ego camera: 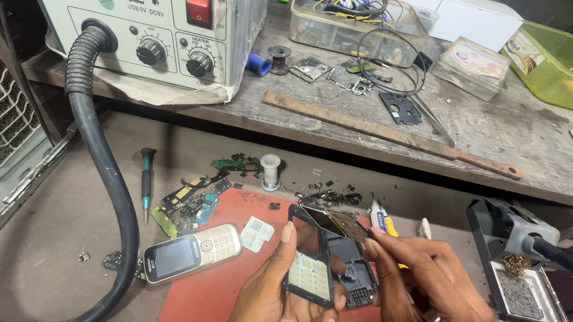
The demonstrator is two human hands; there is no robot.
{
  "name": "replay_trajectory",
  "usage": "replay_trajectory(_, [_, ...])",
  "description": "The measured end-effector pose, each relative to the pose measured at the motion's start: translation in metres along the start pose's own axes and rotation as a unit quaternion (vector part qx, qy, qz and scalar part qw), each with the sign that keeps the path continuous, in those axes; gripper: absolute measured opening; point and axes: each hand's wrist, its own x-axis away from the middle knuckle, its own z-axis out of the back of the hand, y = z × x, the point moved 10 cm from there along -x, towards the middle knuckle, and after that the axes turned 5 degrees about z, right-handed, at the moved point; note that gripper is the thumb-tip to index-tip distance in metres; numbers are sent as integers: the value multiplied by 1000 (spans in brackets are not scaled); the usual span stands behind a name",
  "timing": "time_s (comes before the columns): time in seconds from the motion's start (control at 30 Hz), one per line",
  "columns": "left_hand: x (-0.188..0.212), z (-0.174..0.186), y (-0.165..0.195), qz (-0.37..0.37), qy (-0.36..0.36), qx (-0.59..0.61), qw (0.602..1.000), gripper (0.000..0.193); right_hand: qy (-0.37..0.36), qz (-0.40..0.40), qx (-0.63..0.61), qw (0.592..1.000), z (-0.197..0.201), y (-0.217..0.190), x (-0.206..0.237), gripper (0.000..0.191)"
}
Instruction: The person holds a disassembled mobile phone motherboard and casing, using tweezers to remove small components and a white sticker. The person then places the casing back onto the motherboard.
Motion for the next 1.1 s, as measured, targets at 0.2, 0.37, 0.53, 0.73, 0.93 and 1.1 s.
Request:
replay_trajectory(0.2, [1, 4, -3, 11, 15, -2, 1000, 62, 16, 12, -5, 1000, 1, -1, -1, 23])
replay_trajectory(0.37, [3, 7, -4, 16, 34, -3, 999, 63, 25, 11, -18, 999, 0, -2, -2, 22])
replay_trajectory(0.53, [3, 6, -3, 9, 29, -3, 1000, 62, 13, 12, -5, 1000, -2, -5, -3, 22])
replay_trajectory(0.73, [1, 4, -2, 3, 17, 4, 1000, 61, 7, 5, -5, 1000, -4, -4, -3, 21])
replay_trajectory(0.93, [-2, 4, -2, 15, 6, -1, 1000, 64, -30, 56, 1, 998, -6, -8, -2, 25])
replay_trajectory(1.1, [-4, 4, 2, 11, 2, -6, 1000, 61, -70, 96, -26, 993, -15, -11, 8, 28])
